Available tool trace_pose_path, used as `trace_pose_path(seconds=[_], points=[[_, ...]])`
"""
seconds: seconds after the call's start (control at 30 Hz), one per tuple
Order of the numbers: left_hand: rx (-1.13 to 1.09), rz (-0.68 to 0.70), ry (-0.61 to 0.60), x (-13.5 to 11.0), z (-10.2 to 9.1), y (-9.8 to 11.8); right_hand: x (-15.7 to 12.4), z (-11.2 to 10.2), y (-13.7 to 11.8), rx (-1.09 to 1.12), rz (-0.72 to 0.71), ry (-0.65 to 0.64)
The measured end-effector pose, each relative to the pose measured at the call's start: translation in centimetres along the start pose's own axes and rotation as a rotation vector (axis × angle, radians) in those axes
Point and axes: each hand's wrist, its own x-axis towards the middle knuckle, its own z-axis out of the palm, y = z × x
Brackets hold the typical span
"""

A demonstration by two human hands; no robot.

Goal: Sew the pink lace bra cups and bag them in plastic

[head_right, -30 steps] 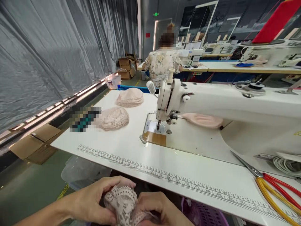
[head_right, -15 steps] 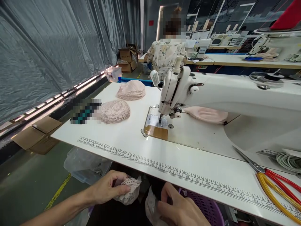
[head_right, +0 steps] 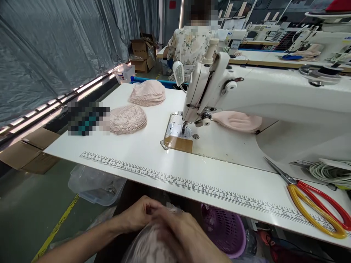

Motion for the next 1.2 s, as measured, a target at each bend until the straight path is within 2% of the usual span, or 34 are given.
trace_pose_path(seconds=[0.1, 0.2, 0.33, 0.47, 0.6, 0.93, 1.1, 1.2], points=[[-0.048, -0.018, -0.059, -0.7, 0.3, 0.3, 0.8, 0.2, 0.5, -0.049, 0.196, 0.105], [-0.065, -0.017, -0.117, -1.3, -0.2, 0.8, 0.8, 0.1, 0.8, -0.044, 0.268, 0.121], [-0.013, -0.002, -0.163, -1.7, -1.2, 1.3, 0.8, 0.0, 1.0, -0.011, 0.285, 0.05], [0.062, 0.009, -0.183, -2.0, -1.7, 1.4, 1.3, 0.2, 1.0, -0.001, 0.296, 0.039], [0.171, 0.047, -0.202, -2.3, -1.6, 1.5, 1.6, 0.1, 0.7, -0.013, 0.305, 0.008], [0.397, 0.105, -0.222, -3.2, -1.6, 1.9, 1.8, 0.3, 1.0, -0.045, 0.32, 0.028], [0.38, 0.072, -0.286, -3.6, -1.5, 1.9, 2.0, 0.5, 0.8, -0.068, 0.333, 0.006], [0.36, 0.022, -0.192, -3.5, -0.9, 1.8, 2.1, 0.6, 0.7, -0.112, 0.335, -0.005]])
